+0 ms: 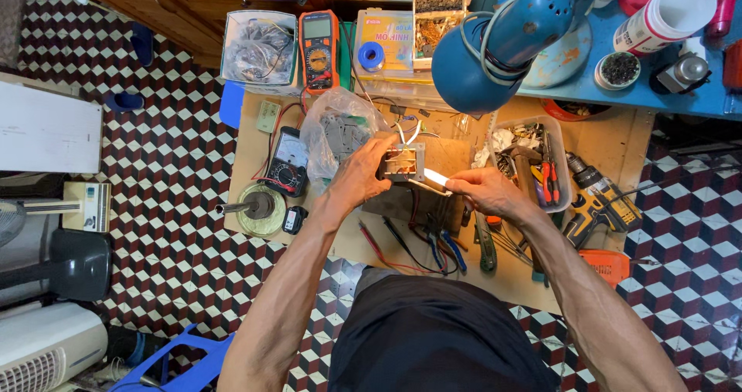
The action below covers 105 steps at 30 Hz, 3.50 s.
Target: The person uses a knife to scrape and clean the copper windings and contacts of a small electrical component, likely a motor or transformer, on a cluttered workbench. They repeatedly scrape different areas of the component and place it into a plastic bag at the end.
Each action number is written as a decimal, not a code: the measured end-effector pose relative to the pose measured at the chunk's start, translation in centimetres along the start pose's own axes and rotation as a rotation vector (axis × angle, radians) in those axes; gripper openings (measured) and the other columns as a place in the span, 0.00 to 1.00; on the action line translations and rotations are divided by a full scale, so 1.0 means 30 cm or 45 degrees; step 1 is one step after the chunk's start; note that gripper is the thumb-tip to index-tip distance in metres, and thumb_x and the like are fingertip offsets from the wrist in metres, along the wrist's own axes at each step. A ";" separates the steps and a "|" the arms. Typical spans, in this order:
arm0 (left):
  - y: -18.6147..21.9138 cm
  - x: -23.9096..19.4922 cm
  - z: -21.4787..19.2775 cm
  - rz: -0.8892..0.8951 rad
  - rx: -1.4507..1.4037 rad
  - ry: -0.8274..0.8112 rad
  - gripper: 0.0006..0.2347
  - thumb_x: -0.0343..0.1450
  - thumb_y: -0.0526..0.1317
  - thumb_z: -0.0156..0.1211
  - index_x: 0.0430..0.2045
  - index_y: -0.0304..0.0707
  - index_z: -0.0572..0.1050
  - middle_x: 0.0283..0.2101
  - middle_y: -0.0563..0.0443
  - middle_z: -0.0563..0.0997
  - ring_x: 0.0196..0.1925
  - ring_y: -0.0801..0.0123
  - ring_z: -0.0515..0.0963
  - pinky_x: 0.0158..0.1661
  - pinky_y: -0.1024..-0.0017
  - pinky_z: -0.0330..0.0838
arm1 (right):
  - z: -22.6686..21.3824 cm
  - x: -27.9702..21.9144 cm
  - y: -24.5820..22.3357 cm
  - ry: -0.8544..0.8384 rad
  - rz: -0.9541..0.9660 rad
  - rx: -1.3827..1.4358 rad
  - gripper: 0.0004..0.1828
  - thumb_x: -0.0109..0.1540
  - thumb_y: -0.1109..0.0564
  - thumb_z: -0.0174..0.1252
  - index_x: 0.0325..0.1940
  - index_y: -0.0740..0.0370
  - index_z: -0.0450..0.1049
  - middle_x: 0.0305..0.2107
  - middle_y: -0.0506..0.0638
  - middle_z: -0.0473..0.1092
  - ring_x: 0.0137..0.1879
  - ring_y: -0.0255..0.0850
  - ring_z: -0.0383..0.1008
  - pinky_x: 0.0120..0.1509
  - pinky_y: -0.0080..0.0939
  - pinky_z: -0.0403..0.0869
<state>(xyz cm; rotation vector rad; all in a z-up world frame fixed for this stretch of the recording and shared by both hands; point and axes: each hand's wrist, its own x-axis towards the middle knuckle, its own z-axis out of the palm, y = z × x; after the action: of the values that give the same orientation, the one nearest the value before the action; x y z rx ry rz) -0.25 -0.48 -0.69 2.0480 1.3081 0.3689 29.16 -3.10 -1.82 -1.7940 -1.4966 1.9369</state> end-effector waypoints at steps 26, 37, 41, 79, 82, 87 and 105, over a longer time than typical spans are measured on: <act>0.121 -0.170 0.219 -0.648 -0.638 0.815 0.17 0.71 0.42 0.65 0.51 0.31 0.77 0.44 0.44 0.84 0.44 0.64 0.84 0.46 0.70 0.77 | 0.033 -0.044 0.031 0.075 0.084 0.067 0.21 0.64 0.42 0.56 0.51 0.57 0.81 0.22 0.49 0.74 0.20 0.33 0.65 0.22 0.35 0.62; 0.025 -0.139 0.320 -0.884 -1.357 0.851 0.17 0.70 0.39 0.64 0.49 0.25 0.76 0.38 0.44 0.84 0.34 0.69 0.83 0.35 0.75 0.79 | 0.049 -0.049 0.046 0.137 0.032 0.059 0.21 0.64 0.44 0.58 0.53 0.59 0.81 0.22 0.47 0.71 0.21 0.33 0.65 0.22 0.36 0.65; 0.015 -0.119 0.339 -0.929 -1.687 0.883 0.16 0.70 0.37 0.64 0.49 0.24 0.73 0.37 0.43 0.82 0.33 0.66 0.84 0.34 0.73 0.81 | 0.058 -0.057 0.050 0.177 0.008 0.030 0.22 0.64 0.43 0.58 0.54 0.59 0.81 0.23 0.47 0.68 0.23 0.34 0.65 0.23 0.37 0.65; -0.365 -0.093 0.248 -0.962 -2.609 1.063 0.16 0.67 0.27 0.64 0.50 0.25 0.75 0.41 0.42 0.79 0.38 0.61 0.84 0.42 0.69 0.81 | 0.021 -0.124 0.047 0.359 -0.052 0.233 0.19 0.66 0.48 0.57 0.50 0.65 0.81 0.29 0.49 0.75 0.30 0.34 0.69 0.35 0.34 0.67; -0.426 -0.040 0.310 -1.026 -2.486 1.286 0.18 0.66 0.26 0.62 0.52 0.22 0.71 0.43 0.39 0.78 0.40 0.55 0.84 0.45 0.63 0.83 | 0.013 -0.152 0.084 0.355 -0.088 0.467 0.18 0.67 0.49 0.56 0.48 0.68 0.79 0.30 0.47 0.74 0.30 0.33 0.68 0.34 0.33 0.67; -0.457 -0.067 0.278 -1.032 -2.158 1.474 0.23 0.67 0.26 0.56 0.60 0.20 0.67 0.46 0.35 0.78 0.45 0.50 0.84 0.49 0.58 0.83 | 0.009 -0.152 0.101 0.341 -0.078 0.644 0.18 0.69 0.50 0.56 0.47 0.71 0.76 0.31 0.49 0.72 0.29 0.34 0.67 0.33 0.34 0.65; 0.033 -0.120 0.219 -0.671 -0.752 0.731 0.15 0.70 0.38 0.62 0.51 0.33 0.76 0.36 0.46 0.85 0.33 0.68 0.83 0.37 0.70 0.78 | 0.101 -0.019 -0.166 0.510 -0.163 -0.128 0.21 0.68 0.45 0.57 0.47 0.67 0.79 0.26 0.49 0.71 0.33 0.36 0.68 0.38 0.40 0.71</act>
<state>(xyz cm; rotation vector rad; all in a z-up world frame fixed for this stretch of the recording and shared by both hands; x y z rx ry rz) 2.44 -6.46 -4.45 1.0853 1.7418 1.0012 24.34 -2.63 1.48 -1.9261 -1.5413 1.3626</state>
